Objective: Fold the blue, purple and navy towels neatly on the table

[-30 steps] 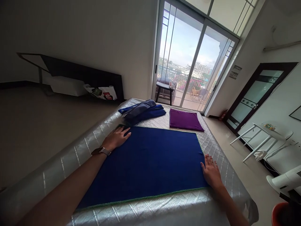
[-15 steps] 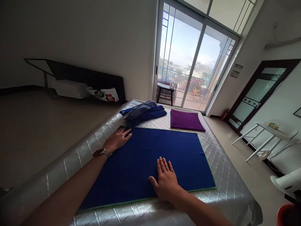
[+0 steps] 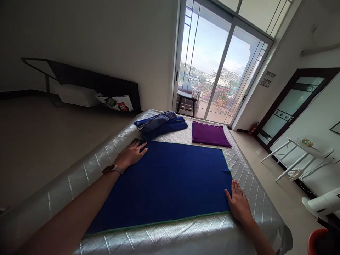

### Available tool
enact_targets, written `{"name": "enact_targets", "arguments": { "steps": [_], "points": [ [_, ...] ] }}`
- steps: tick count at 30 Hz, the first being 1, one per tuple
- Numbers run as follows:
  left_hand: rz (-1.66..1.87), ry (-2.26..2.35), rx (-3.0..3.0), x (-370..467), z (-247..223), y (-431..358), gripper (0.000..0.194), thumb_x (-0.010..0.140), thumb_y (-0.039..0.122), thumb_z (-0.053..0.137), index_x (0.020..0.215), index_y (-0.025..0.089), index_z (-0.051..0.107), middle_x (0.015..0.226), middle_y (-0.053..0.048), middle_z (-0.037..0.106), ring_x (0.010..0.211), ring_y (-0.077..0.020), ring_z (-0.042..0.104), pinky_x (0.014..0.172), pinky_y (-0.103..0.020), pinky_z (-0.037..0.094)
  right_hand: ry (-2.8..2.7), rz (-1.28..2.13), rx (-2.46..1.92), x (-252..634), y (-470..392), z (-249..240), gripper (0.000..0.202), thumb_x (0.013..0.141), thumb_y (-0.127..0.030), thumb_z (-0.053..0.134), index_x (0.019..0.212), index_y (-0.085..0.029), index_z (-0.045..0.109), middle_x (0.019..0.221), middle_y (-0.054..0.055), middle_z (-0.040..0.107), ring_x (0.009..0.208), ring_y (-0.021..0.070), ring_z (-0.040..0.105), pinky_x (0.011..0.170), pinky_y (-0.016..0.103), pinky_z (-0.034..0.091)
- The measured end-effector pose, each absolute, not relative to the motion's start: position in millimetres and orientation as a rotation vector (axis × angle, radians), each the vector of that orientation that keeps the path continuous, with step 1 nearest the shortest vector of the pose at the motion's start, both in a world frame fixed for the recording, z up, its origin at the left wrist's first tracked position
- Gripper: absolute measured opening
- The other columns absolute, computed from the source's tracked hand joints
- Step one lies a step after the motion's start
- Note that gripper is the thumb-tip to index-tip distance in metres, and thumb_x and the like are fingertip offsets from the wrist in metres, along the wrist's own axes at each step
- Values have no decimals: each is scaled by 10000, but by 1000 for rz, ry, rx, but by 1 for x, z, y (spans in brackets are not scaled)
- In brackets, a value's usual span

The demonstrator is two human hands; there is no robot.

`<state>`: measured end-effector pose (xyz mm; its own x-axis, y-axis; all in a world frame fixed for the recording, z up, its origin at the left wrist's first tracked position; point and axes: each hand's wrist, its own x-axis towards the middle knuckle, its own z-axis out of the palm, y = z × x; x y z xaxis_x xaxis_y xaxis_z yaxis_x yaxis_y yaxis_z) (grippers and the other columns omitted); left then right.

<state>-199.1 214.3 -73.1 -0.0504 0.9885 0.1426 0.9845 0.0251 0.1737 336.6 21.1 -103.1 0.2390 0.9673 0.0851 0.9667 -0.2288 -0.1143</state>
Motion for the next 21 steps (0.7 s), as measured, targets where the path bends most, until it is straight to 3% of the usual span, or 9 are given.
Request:
{"name": "enact_targets", "arguments": {
  "steps": [5,9,13,16,21],
  "points": [
    [350,2237,2147,-198,-72,212,639,972,496,276,1513,194,433,1569,-118,435,1485,-281,325,1219,-444,237,-1870,-25,-2442,317,44,-73,713,996,-540,190,1586,-148,271,1654,68,246,1528,261,202,1231,487,212],
    [373,2241,2114,-198,-71,210,633,970,513,280,1513,226,435,1574,-90,433,1489,-292,314,1211,-462,260,-2155,9,-2195,252,88,-47,673,1017,-516,187,1592,-174,258,1661,57,210,1541,234,140,1242,453,152],
    [361,2247,2136,-198,-69,209,627,969,505,289,1507,222,445,1561,-94,452,1479,-287,338,1210,-453,265,-2365,113,-1984,188,139,-50,666,1023,-547,228,1597,-210,234,1678,58,140,1548,228,78,1236,436,113],
    [349,2244,2151,-198,-68,208,623,975,494,279,1503,213,452,1553,-104,462,1470,-278,356,1209,-438,263,-2395,148,-1949,168,168,-58,709,1001,-611,304,1587,-216,253,1678,83,155,1540,250,132,1233,484,107],
    [314,2234,2153,-200,-71,210,633,975,501,276,1509,204,441,1560,-113,451,1475,-276,347,1211,-437,259,-2320,186,-2094,208,197,-58,684,1032,-550,140,1599,-175,210,1663,77,208,1539,179,135,1241,397,91]
  ]
}}
